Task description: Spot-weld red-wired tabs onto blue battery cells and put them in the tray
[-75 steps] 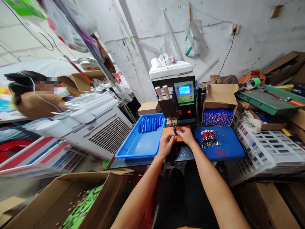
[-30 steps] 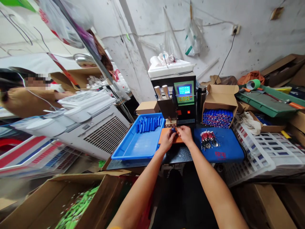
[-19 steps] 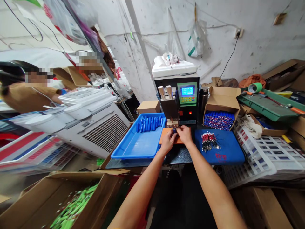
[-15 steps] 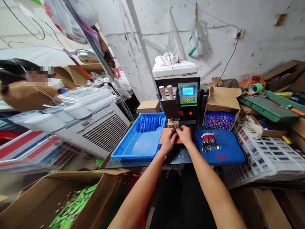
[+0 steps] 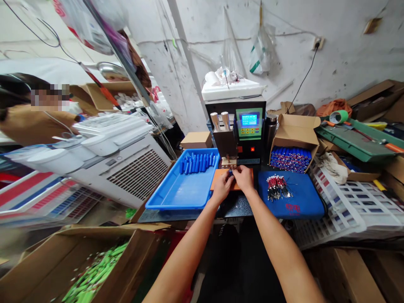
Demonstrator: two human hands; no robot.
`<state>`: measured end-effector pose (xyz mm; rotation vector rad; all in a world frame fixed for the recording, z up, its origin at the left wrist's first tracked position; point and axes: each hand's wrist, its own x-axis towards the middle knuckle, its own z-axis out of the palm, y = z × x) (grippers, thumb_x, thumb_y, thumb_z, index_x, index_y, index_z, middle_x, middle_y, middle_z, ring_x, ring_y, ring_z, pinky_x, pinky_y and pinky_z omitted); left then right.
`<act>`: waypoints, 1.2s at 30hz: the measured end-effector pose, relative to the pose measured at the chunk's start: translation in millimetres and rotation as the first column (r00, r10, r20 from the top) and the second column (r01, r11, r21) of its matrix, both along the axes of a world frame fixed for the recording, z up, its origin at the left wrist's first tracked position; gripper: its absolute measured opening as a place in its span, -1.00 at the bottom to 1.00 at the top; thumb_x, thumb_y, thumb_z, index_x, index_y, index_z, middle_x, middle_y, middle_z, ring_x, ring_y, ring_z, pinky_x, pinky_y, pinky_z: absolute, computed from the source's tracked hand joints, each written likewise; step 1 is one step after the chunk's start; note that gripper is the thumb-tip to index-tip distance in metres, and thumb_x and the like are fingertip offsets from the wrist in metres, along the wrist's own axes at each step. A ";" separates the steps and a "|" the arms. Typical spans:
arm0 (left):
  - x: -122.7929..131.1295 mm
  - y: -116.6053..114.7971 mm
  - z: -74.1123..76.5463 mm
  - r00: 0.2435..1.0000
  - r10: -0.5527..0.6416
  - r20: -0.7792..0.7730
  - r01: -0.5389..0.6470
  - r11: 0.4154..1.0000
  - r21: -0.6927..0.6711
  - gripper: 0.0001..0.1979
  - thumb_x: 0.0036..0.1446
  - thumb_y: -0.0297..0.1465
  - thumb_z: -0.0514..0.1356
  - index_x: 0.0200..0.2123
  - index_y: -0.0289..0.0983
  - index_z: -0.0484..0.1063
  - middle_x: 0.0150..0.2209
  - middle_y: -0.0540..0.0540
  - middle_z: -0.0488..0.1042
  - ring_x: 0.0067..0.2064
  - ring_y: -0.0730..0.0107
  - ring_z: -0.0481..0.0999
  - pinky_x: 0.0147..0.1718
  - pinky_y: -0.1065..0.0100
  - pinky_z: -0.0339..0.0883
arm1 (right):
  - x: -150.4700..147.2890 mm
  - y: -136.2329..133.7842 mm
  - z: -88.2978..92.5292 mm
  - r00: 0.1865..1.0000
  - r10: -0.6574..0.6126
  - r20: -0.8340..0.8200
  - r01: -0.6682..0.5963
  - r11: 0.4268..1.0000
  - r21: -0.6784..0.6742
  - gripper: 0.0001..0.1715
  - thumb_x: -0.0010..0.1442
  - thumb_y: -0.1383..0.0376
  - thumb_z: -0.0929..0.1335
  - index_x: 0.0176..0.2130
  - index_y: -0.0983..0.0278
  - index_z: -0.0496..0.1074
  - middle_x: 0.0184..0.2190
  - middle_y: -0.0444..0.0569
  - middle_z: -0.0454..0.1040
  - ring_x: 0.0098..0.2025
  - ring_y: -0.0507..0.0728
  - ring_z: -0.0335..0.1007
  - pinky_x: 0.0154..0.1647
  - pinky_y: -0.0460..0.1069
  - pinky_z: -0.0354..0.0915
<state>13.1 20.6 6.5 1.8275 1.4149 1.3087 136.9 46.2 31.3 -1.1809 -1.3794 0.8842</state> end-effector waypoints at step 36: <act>22.5 -29.4 -0.3 0.971 0.076 -0.225 -0.030 0.979 0.201 -0.66 0.28 -0.28 0.07 0.04 -0.26 0.43 -0.22 -0.17 0.50 -0.20 0.25 0.49 -0.19 0.25 0.37 | 209.2 -67.5 -38.0 0.837 -0.547 -0.030 0.547 0.833 0.081 -0.44 0.16 -0.14 0.30 -0.46 0.28 0.41 -0.57 -0.06 0.44 -0.55 0.07 0.26 -0.48 -0.05 0.19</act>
